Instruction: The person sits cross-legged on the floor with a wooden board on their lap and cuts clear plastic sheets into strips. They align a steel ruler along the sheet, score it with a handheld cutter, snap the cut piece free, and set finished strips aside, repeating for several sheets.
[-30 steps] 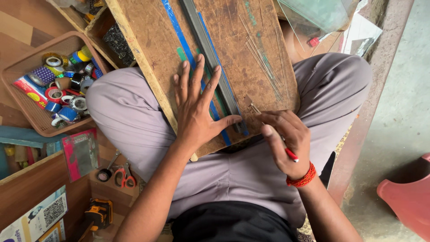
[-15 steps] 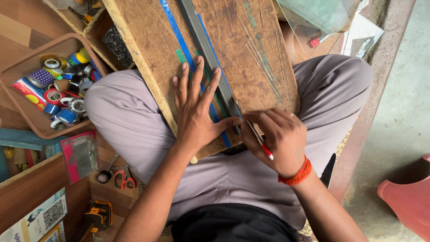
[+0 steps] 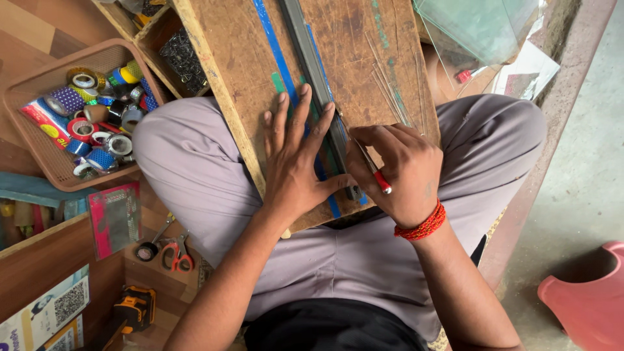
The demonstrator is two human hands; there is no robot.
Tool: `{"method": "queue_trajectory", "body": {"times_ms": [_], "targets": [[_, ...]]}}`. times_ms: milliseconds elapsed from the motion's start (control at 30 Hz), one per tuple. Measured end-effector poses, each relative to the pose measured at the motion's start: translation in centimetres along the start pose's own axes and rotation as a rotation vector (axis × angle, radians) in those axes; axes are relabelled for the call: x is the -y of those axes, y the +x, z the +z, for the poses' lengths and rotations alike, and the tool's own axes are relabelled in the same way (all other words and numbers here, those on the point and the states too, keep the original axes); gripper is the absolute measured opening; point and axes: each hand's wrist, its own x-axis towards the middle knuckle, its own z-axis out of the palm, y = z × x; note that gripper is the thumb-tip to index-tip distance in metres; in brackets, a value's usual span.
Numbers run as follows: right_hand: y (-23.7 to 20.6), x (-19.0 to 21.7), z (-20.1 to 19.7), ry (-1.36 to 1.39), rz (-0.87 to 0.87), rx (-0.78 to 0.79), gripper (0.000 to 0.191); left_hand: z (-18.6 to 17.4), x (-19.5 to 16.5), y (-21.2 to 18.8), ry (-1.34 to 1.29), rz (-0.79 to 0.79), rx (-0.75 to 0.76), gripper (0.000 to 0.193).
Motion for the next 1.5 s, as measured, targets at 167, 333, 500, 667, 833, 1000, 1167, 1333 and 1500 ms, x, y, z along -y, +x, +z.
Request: {"method": "queue_trajectory", "body": {"times_ms": [167, 333, 500, 667, 833, 1000, 1167, 1333, 1500], "targets": [[0.8, 0.5, -0.4, -0.025, -0.017, 0.036, 0.015, 0.0, 0.0, -0.1, 0.008, 0.007, -0.017, 0.111], [2.4, 0.7, -0.6, -0.071, 0.021, 0.091, 0.007, 0.1, 0.0, -0.2, 0.008, 0.014, 0.002, 0.111], [1.3, 1.6, -1.4, -0.131, 0.015, 0.145, 0.009, 0.1, 0.0, -0.6, 0.000, 0.018, -0.025, 0.108], [-3.6, 3.5, -2.9, -0.133, 0.053, 0.193, 0.013, 0.3, 0.0, -0.6, 0.001, 0.031, -0.065, 0.111], [-5.7, 3.0, -2.7, -0.031, 0.188, 0.090, 0.021, -0.3, -0.1, -0.7, -0.015, 0.062, -0.068, 0.109], [-6.8, 2.0, 1.0, 0.010, 0.021, -0.091, 0.036, -2.3, -0.1, -1.7, -0.052, 0.037, -0.070, 0.106], [-7.0, -0.3, 2.9, 0.039, 0.079, -0.111, 0.025, -3.7, -0.1, -0.9, 0.007, 0.045, 0.006, 0.110], [-5.3, -2.4, 1.3, 0.061, 0.096, -0.175, 0.028, -4.1, -0.4, 0.4, -0.072, 0.052, 0.082, 0.101], [-5.0, -2.4, 1.1, 0.174, 0.032, -0.085, 0.019, -5.3, 0.5, -0.3, -0.186, 0.075, 0.067, 0.080]]}}
